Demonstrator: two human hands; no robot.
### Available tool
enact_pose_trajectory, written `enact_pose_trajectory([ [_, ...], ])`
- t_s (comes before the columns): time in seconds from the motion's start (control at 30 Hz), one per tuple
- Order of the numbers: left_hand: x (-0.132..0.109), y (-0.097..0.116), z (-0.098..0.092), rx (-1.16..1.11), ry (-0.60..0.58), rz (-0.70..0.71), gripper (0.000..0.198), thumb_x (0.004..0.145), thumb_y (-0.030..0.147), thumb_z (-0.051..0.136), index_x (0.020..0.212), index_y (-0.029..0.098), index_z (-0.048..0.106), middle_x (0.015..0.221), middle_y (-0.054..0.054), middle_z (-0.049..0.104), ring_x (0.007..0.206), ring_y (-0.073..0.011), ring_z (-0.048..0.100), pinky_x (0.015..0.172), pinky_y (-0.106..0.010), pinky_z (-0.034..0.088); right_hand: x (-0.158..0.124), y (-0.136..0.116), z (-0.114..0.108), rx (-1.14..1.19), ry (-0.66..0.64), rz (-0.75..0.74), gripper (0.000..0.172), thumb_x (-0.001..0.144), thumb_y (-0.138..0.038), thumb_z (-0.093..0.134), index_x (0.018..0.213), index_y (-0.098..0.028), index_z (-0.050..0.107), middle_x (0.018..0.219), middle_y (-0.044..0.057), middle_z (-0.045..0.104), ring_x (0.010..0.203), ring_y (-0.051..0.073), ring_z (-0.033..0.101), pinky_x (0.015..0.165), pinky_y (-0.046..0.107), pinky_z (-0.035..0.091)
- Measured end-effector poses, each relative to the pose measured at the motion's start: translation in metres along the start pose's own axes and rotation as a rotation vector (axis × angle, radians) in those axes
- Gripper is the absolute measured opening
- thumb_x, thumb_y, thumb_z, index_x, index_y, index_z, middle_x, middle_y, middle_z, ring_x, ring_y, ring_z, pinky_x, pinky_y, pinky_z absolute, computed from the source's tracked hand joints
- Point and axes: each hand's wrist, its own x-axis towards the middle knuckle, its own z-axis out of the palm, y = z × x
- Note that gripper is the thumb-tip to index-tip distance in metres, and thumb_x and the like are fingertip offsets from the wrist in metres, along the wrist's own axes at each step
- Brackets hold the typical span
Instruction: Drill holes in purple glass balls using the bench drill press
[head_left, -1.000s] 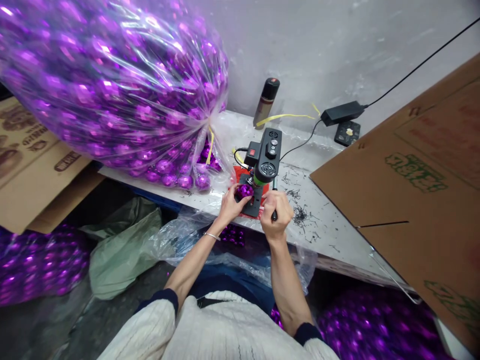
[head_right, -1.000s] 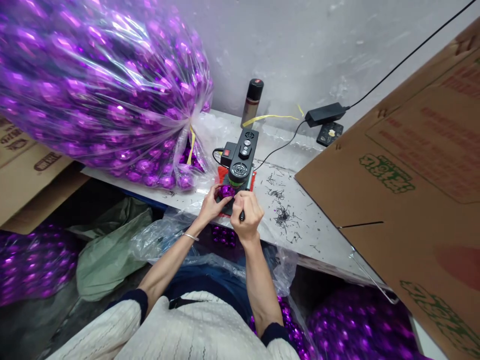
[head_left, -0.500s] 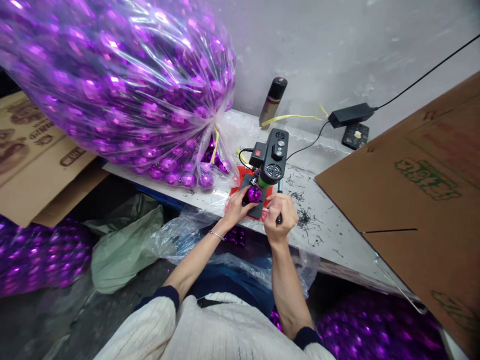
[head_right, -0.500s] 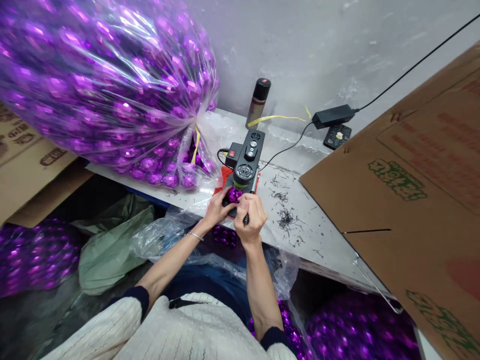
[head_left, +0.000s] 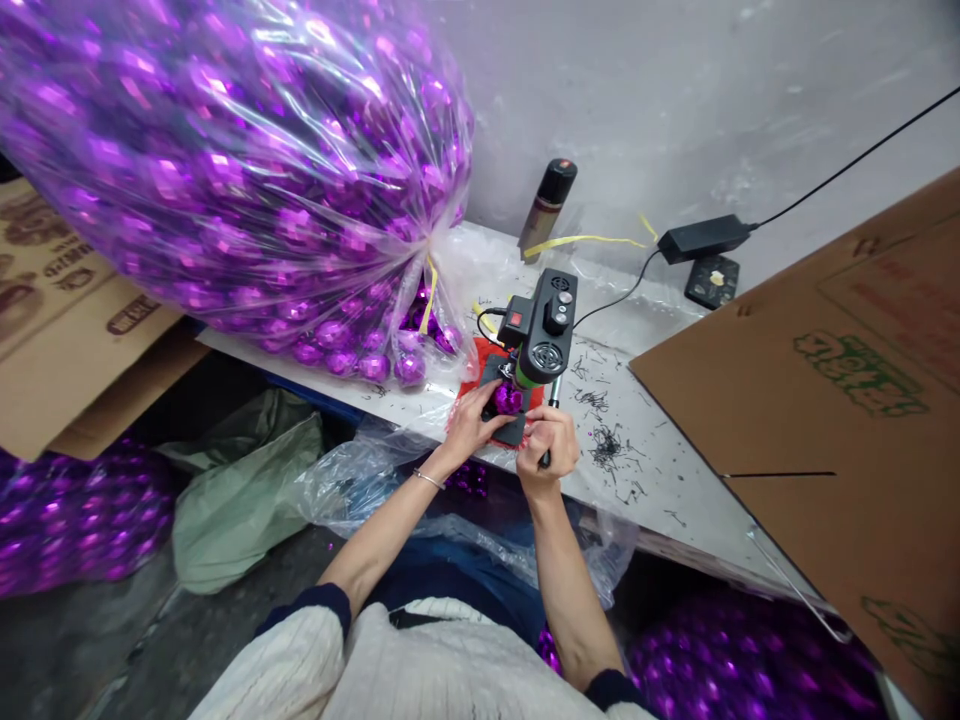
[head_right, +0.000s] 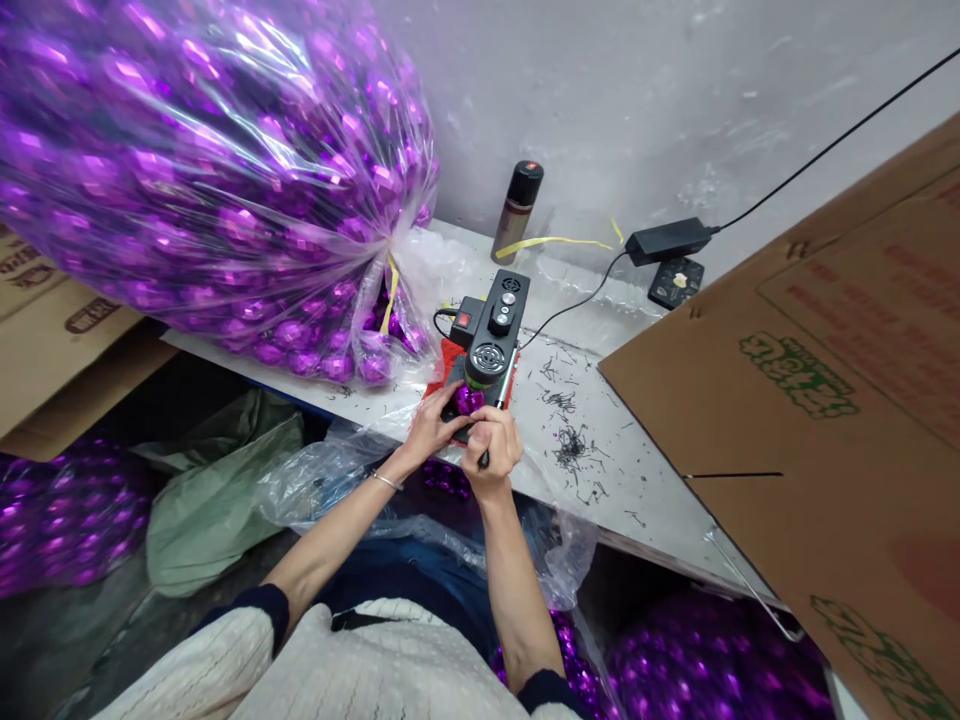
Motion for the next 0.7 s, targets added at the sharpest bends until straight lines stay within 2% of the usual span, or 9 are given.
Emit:
enact_pose_trajectory([
  [0.7, 0.000, 0.001, 0.000, 0.000, -0.014, -0.040, 0.058, 0.087, 0.041, 0.070, 0.137, 0.019, 0.052, 0.130, -0.015, 0.065, 0.122, -0.0271, 0.062, 0.103, -0.045, 0.050, -0.011, 0.010, 0.004, -0.004, 0.010, -0.029, 0.020, 0.095, -0.015, 0.038, 0.079, -0.022, 0.049, 0.078, 0.002, 0.059, 0.073, 0.014, 0.060, 0.069, 0.031, 0.048],
])
